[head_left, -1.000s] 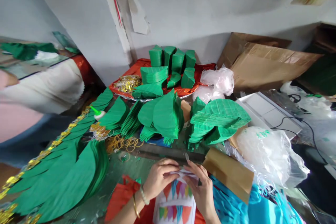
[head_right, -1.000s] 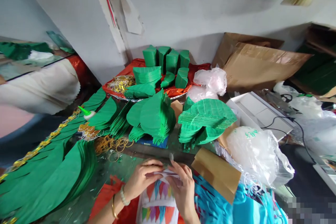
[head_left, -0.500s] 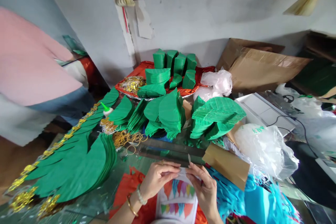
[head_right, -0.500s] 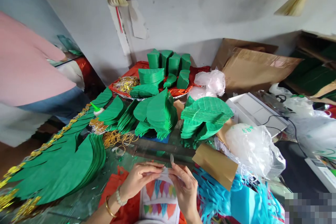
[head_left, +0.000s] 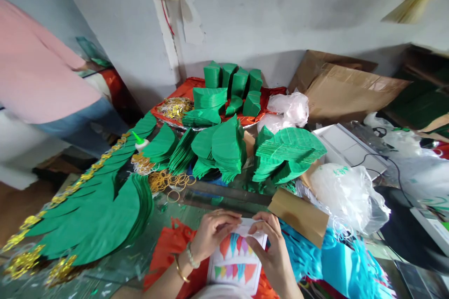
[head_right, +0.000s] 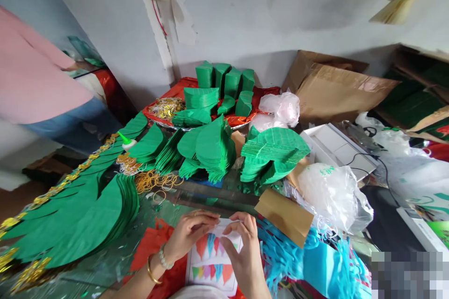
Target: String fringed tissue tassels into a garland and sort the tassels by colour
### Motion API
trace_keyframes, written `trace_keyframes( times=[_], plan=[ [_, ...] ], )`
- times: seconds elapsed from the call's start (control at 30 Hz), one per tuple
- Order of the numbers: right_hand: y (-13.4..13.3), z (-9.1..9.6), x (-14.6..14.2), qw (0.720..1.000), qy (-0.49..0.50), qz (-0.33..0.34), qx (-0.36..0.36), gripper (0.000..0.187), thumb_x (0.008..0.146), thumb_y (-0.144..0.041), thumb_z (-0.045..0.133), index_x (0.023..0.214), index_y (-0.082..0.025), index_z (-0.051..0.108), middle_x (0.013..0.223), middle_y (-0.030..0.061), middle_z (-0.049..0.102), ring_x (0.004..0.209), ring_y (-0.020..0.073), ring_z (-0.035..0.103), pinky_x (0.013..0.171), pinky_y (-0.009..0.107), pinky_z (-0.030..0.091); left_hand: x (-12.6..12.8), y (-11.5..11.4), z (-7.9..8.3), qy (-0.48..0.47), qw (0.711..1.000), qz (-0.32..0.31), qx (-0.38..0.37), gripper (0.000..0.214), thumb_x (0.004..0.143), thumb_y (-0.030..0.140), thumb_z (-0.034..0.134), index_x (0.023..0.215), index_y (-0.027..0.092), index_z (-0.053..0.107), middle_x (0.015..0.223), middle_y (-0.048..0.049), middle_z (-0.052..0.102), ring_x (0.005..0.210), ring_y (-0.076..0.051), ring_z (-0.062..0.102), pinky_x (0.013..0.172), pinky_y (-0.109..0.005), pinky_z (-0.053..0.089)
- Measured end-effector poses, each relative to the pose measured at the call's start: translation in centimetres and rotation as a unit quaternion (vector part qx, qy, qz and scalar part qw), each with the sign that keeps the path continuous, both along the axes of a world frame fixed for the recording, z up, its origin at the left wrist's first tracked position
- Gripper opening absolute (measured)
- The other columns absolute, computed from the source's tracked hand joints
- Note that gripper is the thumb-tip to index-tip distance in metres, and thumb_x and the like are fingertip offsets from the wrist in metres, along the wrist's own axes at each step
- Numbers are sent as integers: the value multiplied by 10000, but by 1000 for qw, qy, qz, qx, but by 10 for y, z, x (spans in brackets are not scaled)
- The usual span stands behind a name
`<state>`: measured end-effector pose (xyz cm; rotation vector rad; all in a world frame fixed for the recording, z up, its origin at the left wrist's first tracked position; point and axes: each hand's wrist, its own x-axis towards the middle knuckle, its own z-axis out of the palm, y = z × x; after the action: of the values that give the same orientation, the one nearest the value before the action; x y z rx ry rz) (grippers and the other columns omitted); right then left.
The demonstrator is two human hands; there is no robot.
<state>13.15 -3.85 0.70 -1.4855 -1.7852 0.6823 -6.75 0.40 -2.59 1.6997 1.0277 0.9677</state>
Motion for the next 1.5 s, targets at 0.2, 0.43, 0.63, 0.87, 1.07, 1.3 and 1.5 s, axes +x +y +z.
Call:
trace_keyframes(
  times=[0.2,0.43,0.63,0.87,1.07,1.3,1.5],
  plan=[
    [13,-4,-10,997,-73,-1,6,93,845,-270,659,788,-228,598,976,36,586,919,239,540,825,405,434,-2,0,-4,5,1000,-13,-9,148,885,205,607,915,231,749,1020,-43,755,967,-181,690,871,-286,527],
    [15,-13,-19,991,-88,-58,86,57,854,-277,610,834,-230,586,1001,57,589,930,254,543,818,414,422,-1,0,1,37,999,-8,-37,97,878,243,620,886,223,715,995,-46,749,940,-183,688,848,-272,527],
    [14,-18,-13,997,-53,-38,44,156,835,-278,606,978,-232,564,920,40,638,870,239,582,787,369,437,-3,0,-5,13,998,-8,-68,89,876,264,607,842,208,669,980,-50,738,936,-185,685,827,-261,538],
    [22,-17,-13,996,-77,-43,31,147,787,-307,677,839,-215,575,795,18,634,749,214,584,739,351,440,1,0,-6,29,998,1,-54,111,883,291,606,826,207,653,901,-34,729,841,-165,685,760,-237,539],
    [15,-23,2,999,5,26,36,157,897,-231,558,1047,-220,601,995,62,665,897,197,631,797,318,514,0,0,-3,6,998,-12,-65,157,892,334,607,834,199,660,941,-51,732,878,-171,692,778,-244,547],
    [5,-43,8,964,-119,40,237,457,880,-57,502,1189,-361,644,1210,61,603,1131,258,543,847,418,524,1,1,1,-7,998,-14,-64,140,890,305,607,826,191,658,993,-66,738,917,-184,694,828,-278,549],
    [15,-33,8,964,-156,90,198,493,887,-64,466,1264,-352,600,1227,50,618,1165,261,528,914,469,452,2,0,-7,-10,996,-8,-84,154,889,334,607,826,194,623,913,-37,724,849,-166,695,759,-243,557]
  ],
)
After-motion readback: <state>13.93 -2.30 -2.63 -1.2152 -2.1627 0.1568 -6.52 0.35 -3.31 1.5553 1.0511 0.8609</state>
